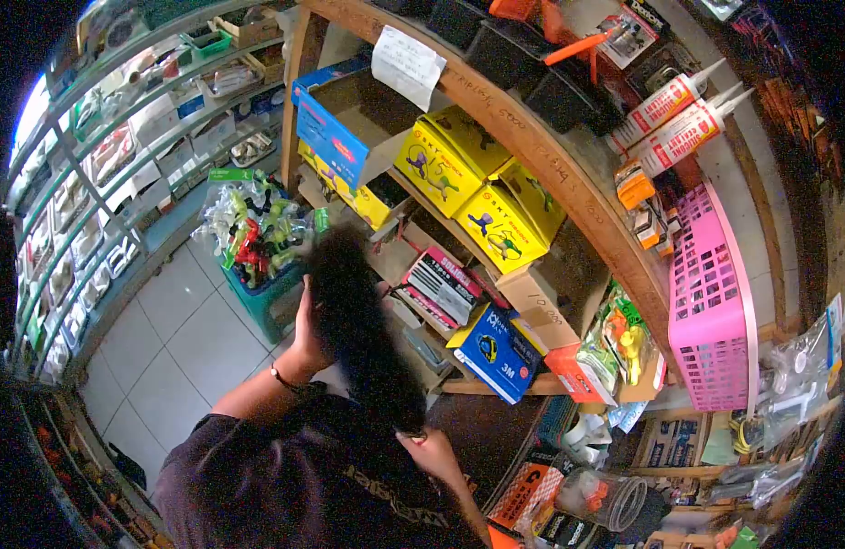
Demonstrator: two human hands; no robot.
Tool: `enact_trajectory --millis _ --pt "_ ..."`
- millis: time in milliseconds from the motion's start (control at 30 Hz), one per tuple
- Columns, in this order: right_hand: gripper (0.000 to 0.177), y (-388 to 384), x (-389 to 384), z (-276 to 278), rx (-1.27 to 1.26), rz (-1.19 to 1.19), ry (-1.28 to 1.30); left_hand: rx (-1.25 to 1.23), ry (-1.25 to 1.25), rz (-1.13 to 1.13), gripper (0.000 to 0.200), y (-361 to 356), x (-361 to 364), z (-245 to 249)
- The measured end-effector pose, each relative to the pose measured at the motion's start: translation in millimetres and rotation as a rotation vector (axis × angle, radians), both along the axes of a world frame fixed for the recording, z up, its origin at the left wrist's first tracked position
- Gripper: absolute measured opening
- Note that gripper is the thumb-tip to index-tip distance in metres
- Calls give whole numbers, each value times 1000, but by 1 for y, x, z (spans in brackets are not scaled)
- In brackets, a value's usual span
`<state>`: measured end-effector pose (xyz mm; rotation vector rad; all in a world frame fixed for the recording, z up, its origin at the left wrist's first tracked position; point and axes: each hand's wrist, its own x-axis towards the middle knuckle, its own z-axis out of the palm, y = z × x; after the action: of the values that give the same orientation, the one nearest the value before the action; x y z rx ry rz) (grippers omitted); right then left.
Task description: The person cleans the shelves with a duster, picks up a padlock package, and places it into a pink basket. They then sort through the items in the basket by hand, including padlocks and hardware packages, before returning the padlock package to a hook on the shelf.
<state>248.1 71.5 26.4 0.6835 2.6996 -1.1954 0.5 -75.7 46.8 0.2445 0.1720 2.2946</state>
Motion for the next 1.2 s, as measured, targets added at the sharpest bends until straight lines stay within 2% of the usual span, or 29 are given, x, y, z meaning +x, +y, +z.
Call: enact_trajectory --millis 33,67,100,167,200,300,367,433,500,533,633,700,767,833,867,900,967,1000,1100,1133,1200 --pt "37 -5 -3 7 -50 -32 -29 280 -107 -174 67 0 -3 -3" --pt "39 -8 -2 10 -102 -68 -60 -39 -201 -101 65 4 2 -6" --pt "39 -4 5 -1 -109 -84 -67 -47 -208 -117 65 8 3 -10" --pt "40 9 22 -28 -127 -19 -187 -69 90 -25 72 14 6 -19" --pt "41 -3 8 -2 -144 -64 -151 47 -11 -101 73 12 4 -14" --pt "40 -3 12 -11 -13 -41 -144 162 -471 -173 61 6 3 -6" --pt "40 -1 13 -12 -27 -17 -168 -182 22 -36 68 8 5 -6" --pt "40 -5 7 0 -34 2 -199 158 -53 -52 67 4 6 -9" --pt "26 -4 -2 18 -53 17 -315 136 -445 -210 66 -3 -1 -8" --pt "26 -3 -1 20 -43 29 -322 83 -311 -79 68 3 1 -15" --pt "23 5 8 15 -5 40 -272 126 -57 -40 74 -6 9 -6" --pt "41 12 12 6 -69 -38 -135 -81 -234 -52 69 -10 4 -10" --pt "41 11 13 13 -46 4 -123 -10 -210 -21 70 -4 4 -15" --pt "42 11 10 17 -29 30 -111 -92 -50 49 74 -3 8 -10" --pt "42 13 7 19 -27 0 -175 39 -303 15 74 -1 3 -30" --pt "42 14 5 20 -25 -32 -237 -42 -228 -68 67 -11 4 -14" --pt "41 14 8 17 -18 8 -193 308 -140 -69 67 -5 1 -40" --pt "40 10 8 18 -18 50 -156 101 -72 -7 68 -1 6 -29" --pt "39 1 -2 27 -66 -23 7 -25 -95 31 69 -8 4 -14" --pt "35 10 -5 30 -35 24 -231 302 -66 -95 68 -13 -1 -22" --pt "35 16 -1 23 -44 118 -191 192 -129 27 68 -17 12 -12"
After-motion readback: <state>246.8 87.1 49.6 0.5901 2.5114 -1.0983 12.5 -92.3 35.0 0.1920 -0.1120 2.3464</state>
